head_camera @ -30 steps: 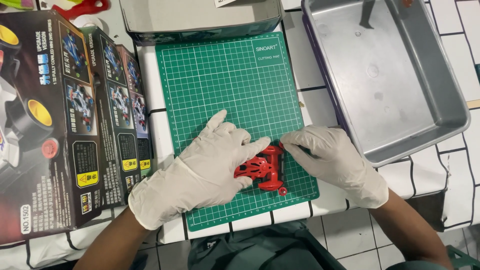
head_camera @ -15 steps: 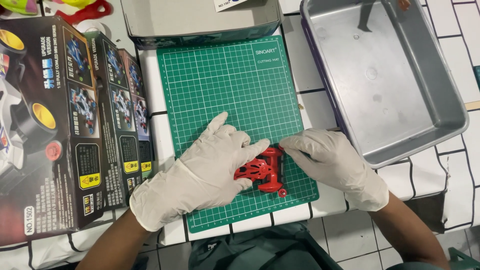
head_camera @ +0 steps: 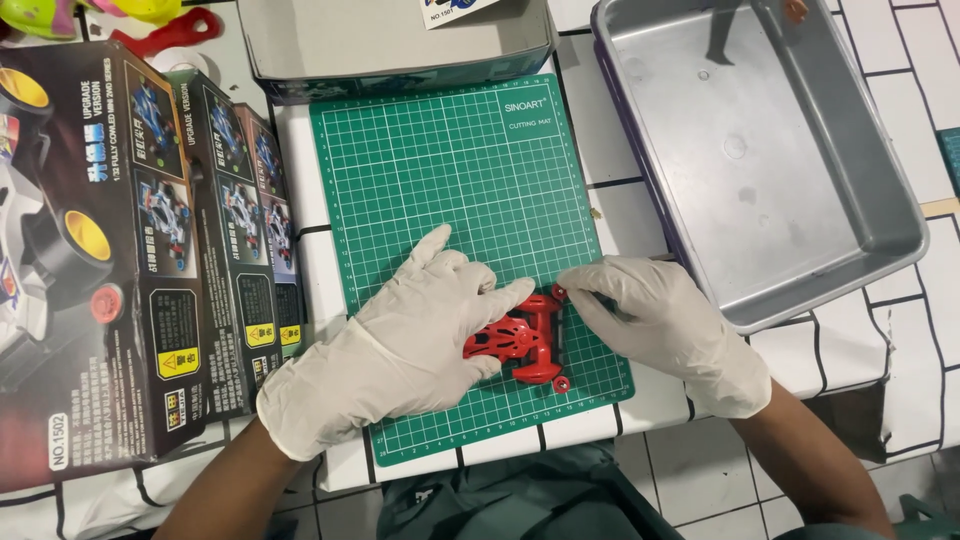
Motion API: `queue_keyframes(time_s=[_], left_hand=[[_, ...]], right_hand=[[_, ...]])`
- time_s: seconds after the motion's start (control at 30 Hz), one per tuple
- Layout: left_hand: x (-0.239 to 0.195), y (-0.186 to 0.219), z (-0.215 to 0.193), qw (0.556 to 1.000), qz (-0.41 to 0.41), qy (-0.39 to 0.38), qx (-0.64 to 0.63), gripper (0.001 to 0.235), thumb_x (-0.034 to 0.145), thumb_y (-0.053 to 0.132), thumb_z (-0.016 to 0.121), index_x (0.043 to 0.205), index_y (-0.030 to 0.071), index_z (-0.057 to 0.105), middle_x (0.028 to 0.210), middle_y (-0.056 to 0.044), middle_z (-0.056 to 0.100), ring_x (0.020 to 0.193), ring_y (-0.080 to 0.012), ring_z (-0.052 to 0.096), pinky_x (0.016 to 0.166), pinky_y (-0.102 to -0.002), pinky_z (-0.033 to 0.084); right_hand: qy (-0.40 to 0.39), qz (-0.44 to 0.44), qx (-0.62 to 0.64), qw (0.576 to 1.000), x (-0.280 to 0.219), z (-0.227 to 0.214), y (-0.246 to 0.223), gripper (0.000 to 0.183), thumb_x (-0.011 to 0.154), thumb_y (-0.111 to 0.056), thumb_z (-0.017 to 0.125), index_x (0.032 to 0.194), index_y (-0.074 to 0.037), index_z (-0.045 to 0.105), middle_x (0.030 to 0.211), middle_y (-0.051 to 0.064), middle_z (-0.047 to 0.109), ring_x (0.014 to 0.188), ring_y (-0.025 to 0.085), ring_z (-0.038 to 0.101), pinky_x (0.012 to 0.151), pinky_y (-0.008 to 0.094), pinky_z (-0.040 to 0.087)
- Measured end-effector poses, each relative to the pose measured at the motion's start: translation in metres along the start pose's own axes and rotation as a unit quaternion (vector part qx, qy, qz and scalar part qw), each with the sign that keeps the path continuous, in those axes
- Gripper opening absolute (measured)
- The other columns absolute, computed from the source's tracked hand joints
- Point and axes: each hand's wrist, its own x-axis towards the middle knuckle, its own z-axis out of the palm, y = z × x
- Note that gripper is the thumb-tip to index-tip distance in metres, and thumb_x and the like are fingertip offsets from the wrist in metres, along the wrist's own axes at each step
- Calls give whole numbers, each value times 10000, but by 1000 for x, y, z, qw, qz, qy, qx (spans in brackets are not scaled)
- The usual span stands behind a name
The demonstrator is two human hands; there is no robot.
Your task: The person assembles a red toy car chassis on a green cutting mat. They attach small red wheels to the chassis and then use a blue tool to tighten the components.
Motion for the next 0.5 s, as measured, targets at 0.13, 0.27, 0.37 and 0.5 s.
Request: queue_keyframes(time_s=[0.13,0.27,0.37,0.5], left_hand=[[2,3,-4,999,-13,-25,21,812,909,586,605,1604,263,337,1198,-76,623,1185,-332,510,1279,-566,17],[2,5,-8,999,-17,-36,23,814,917,583,602,1611,265,320,1216,-85,619,1195,-343,507,1280,-570,13],[2,3,-4,999,-14,-33,22,811,917,580,605,1607,258,329,1210,-92,624,1177,-344,517,1277,-575,21],[1,1,-2,1000,-4,-9,8,812,904,566,626,1596,240,354,1193,-95,624,1156,-342,521,1277,-576,24]], right_hand=[[14,-12,18,1000,4,-2,-3,200,952,-19,685,1138,-92,680,907,-11,764,833,173,766,708,284,618],[7,-31,-16,999,4,1,-2,242,958,-42,700,1175,-149,677,718,-33,616,571,136,570,476,286,450],[5,-42,-35,998,2,4,3,255,960,-38,699,1179,-163,665,749,-33,633,600,141,598,470,293,443],[2,-32,-28,999,6,2,-2,156,964,-38,676,1089,-129,695,731,-32,646,593,138,603,481,291,458]])
